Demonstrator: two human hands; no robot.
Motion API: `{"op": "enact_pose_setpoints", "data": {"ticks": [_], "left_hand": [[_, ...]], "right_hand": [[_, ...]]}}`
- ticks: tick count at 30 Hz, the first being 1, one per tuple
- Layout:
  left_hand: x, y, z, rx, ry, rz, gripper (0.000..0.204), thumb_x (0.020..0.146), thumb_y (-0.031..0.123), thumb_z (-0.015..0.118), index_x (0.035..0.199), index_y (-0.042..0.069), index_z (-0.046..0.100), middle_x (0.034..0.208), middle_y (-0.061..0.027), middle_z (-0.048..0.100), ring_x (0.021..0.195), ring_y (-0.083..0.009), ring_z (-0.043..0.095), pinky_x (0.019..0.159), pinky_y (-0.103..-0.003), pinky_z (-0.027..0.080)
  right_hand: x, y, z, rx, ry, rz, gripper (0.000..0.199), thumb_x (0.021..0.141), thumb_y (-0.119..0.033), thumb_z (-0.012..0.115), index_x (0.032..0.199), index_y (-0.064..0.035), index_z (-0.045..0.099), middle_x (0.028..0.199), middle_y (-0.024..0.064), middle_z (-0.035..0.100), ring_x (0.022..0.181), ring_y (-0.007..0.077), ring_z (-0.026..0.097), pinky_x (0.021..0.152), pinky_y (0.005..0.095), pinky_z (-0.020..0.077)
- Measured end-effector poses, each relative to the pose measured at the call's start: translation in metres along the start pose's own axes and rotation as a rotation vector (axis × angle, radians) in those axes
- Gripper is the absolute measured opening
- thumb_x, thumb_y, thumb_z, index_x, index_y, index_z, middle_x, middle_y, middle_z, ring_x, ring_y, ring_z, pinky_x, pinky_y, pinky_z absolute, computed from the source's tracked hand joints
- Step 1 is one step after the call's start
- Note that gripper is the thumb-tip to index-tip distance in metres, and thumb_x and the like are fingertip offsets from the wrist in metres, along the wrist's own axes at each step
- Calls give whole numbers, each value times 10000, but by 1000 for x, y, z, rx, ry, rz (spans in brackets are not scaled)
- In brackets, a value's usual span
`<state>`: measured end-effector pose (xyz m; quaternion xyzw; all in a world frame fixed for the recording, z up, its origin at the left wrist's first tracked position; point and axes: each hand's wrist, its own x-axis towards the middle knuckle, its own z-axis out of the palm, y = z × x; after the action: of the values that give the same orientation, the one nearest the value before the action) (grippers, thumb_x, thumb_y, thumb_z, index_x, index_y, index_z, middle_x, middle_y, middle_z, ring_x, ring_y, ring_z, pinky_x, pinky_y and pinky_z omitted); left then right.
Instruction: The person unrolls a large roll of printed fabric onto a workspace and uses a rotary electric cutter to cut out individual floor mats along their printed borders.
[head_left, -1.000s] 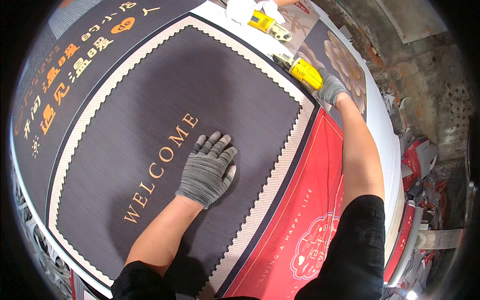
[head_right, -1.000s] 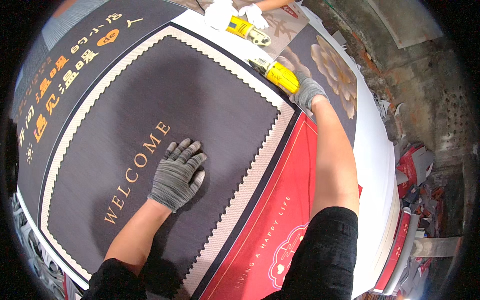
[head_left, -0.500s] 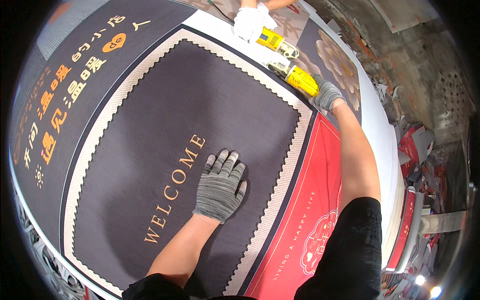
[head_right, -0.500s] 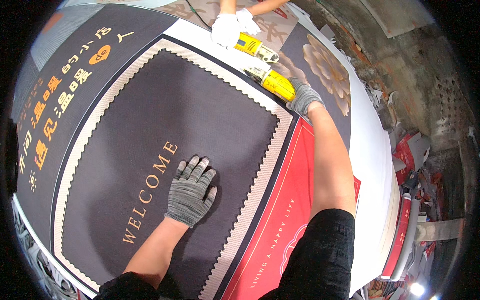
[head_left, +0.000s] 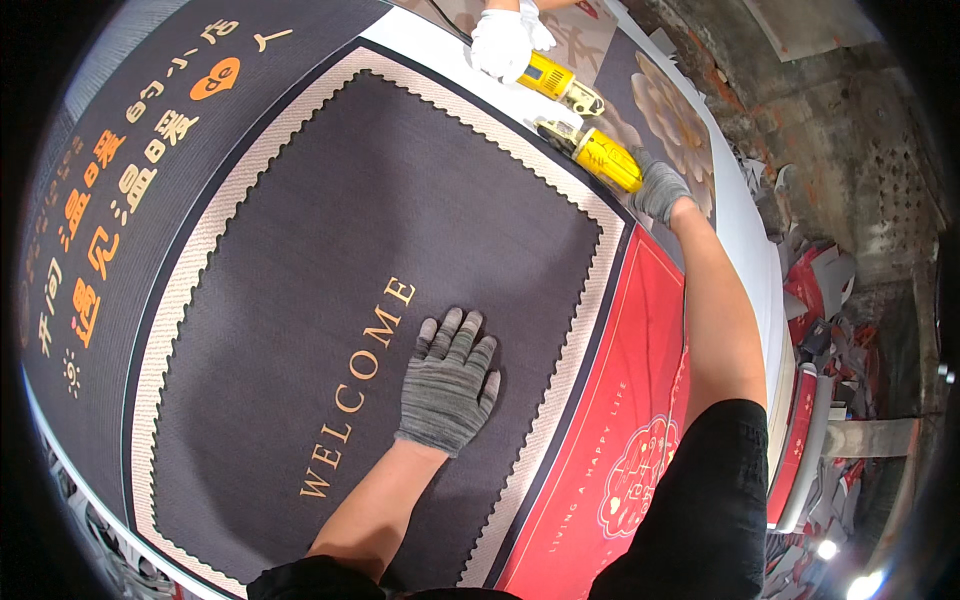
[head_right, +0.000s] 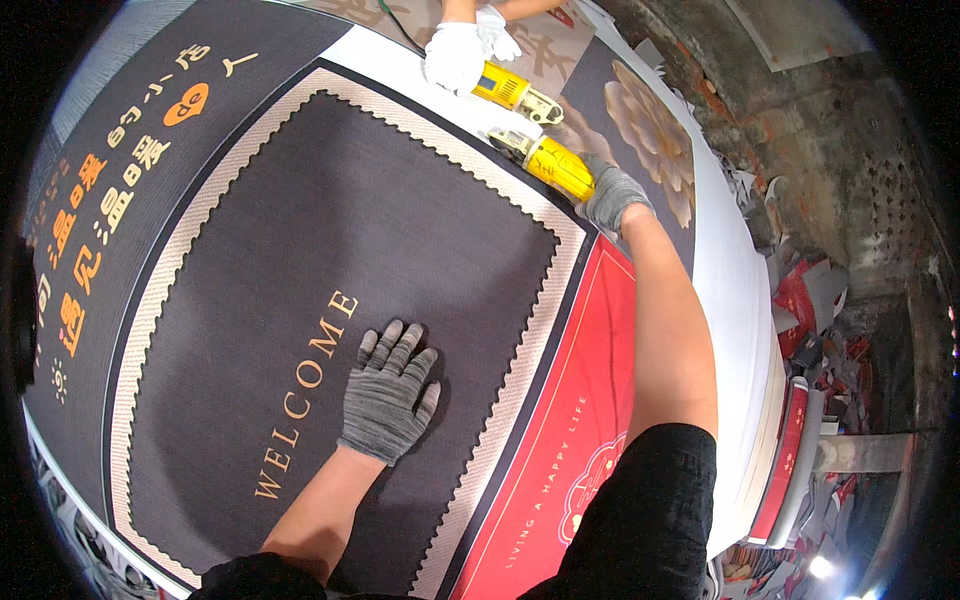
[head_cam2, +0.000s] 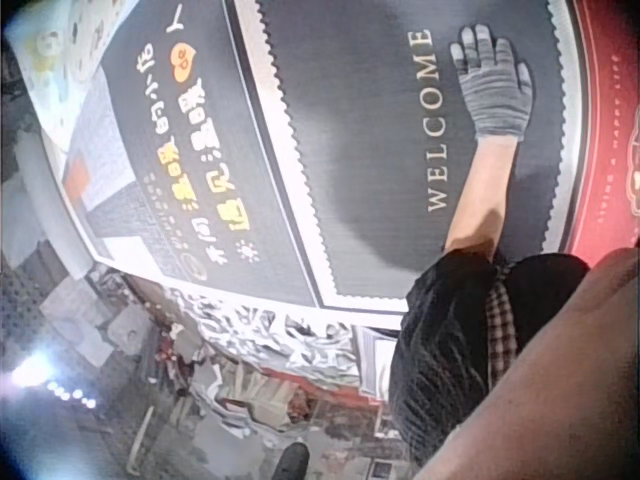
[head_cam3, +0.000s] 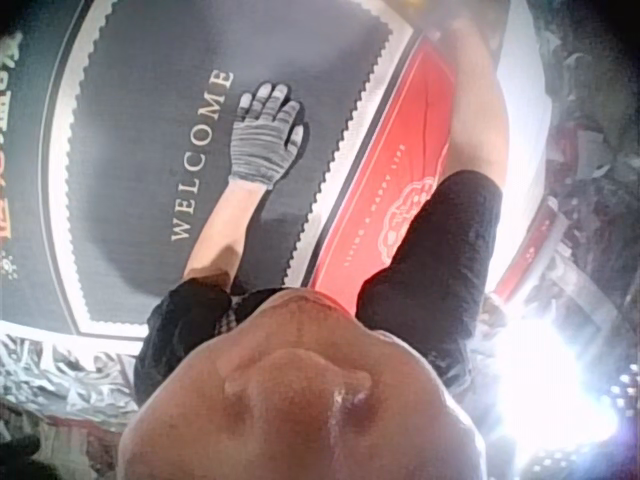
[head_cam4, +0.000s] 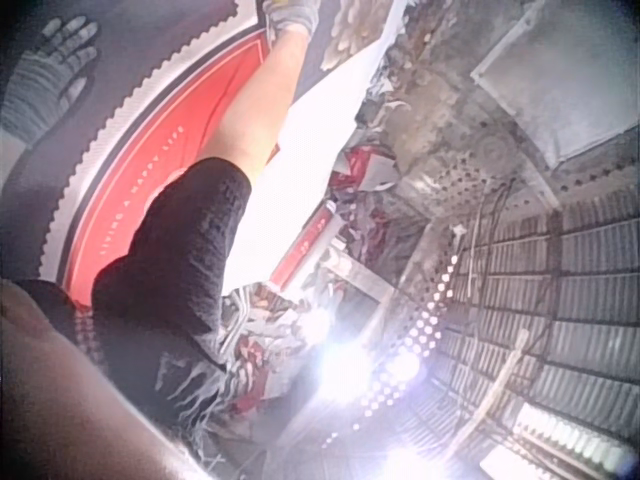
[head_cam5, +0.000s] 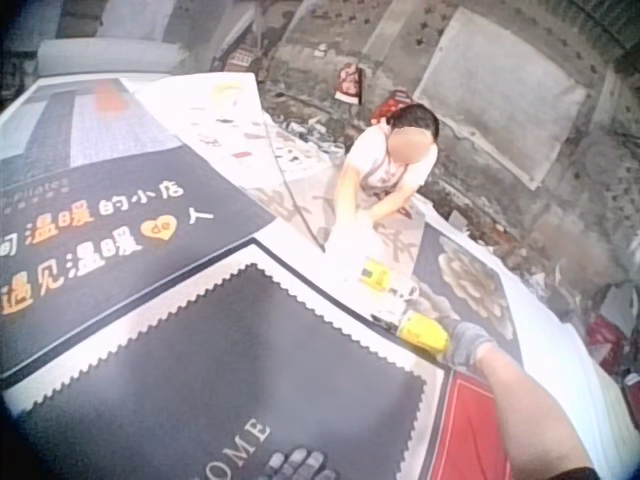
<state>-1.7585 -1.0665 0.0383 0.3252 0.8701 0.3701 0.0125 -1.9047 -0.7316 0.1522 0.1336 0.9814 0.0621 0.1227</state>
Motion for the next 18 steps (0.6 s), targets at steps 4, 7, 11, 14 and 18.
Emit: {"op": "enact_pose_setpoints", "data": {"ticks": [4,7,11,14,18], "left_hand": [[0,0,1,6,11,0,372,751,274,535,1043,49,580,1234,-139,464,1193,-295,379,1023,-450,227],[0,0,2,-4,9,8,371,749,274,538,1042,50,581,1235,-139,463,1191,-296,381,1024,-450,224],[0,1,1,4,10,7,372,748,276,539,1042,52,581,1236,-141,463,1189,-298,383,1026,-448,219],[0,1,1,3,10,10,371,749,275,539,1043,52,581,1236,-141,462,1188,-298,384,1027,-445,220],[0,1,1,6,-1,1,373,748,274,539,1047,55,579,1241,-137,460,1191,-297,382,1028,-443,219]], "right_hand": [[5,2,0,39,-22,-15,794,550,-136,737,1268,-110,399,1178,161,514,1083,298,498,915,321,403],[4,5,4,34,-36,28,795,550,-137,739,1268,-105,400,1186,163,507,1094,300,489,924,315,395],[4,14,11,24,57,-95,792,575,-169,724,1281,-81,375,1100,191,541,1024,318,524,875,331,417],[6,19,15,-14,109,-159,787,604,-201,710,1291,-66,353,1004,218,583,943,332,568,819,349,444],[9,17,16,22,109,-146,788,604,-203,710,1292,-65,353,1010,212,583,952,331,564,821,346,440]]}}
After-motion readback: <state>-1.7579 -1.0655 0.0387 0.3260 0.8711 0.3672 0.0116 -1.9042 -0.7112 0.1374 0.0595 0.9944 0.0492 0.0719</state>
